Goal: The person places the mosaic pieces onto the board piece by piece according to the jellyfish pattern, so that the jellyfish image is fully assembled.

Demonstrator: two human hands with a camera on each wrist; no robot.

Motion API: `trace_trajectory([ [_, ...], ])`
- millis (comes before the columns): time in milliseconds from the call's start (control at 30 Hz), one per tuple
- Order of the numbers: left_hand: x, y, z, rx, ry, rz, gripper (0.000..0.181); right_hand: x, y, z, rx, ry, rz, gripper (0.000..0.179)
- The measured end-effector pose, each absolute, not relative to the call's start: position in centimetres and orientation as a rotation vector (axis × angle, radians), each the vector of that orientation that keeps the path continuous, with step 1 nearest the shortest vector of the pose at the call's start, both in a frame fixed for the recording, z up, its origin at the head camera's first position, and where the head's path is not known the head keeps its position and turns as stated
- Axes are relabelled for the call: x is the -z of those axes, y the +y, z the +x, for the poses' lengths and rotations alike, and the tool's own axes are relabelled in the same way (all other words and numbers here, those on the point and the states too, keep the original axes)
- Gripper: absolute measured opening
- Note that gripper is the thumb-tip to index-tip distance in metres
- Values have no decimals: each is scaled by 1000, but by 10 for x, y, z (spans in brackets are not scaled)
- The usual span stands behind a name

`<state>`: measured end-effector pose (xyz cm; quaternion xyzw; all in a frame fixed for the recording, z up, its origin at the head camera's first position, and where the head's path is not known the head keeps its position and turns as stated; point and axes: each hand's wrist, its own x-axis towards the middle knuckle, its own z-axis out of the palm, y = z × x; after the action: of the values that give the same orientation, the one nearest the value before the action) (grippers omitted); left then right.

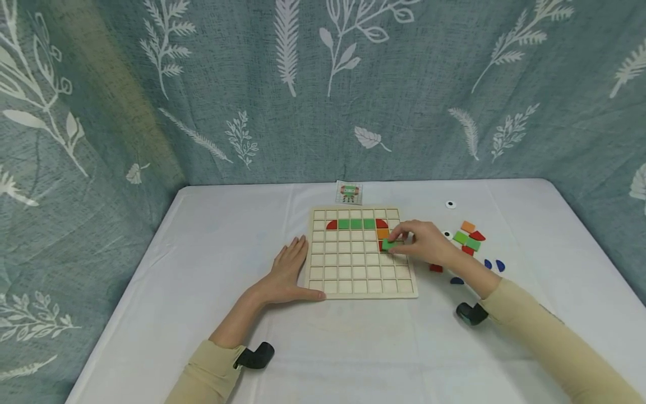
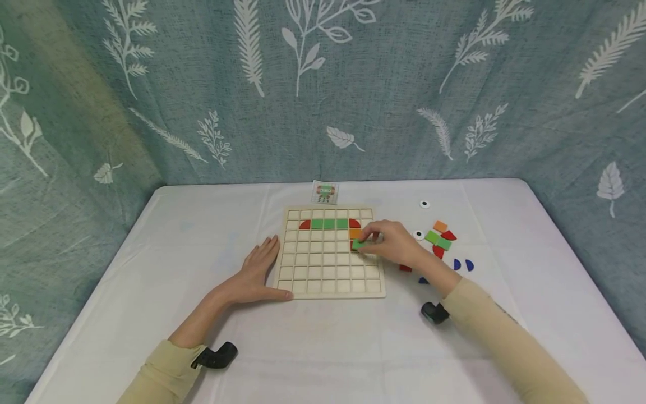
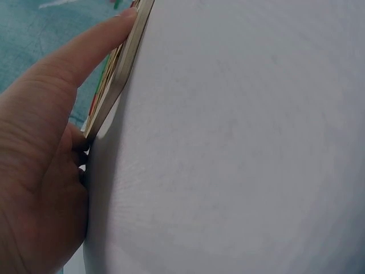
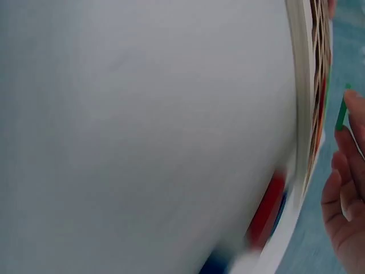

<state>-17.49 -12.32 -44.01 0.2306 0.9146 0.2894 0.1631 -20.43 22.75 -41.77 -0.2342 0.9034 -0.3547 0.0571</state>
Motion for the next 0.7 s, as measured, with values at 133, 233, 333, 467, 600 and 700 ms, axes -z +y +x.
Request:
trace_trajectory([
  [133,440,-124,-175,-818,2608,656,129,416,202,-212,1033,2716,-829,9],
  [233,440,-124,-175,-819,2605,662,128,418,194,-215,1013,2714,-879,6],
  [333,440,-124,-175,-818,2604,666,129,420,193,-216,1014,2718,-899,6],
  [467,441,-124,-175,-815,2604,660,129,422,193,-217,1029,2715,-911,6],
  [600,441,-124,-175,-825,2605,664,129,422,195,-216,1032,2698,-938,8],
  [700,440,-123,-175,-828,2608,673,128,421,201,-214,1068,2690,-913,13],
])
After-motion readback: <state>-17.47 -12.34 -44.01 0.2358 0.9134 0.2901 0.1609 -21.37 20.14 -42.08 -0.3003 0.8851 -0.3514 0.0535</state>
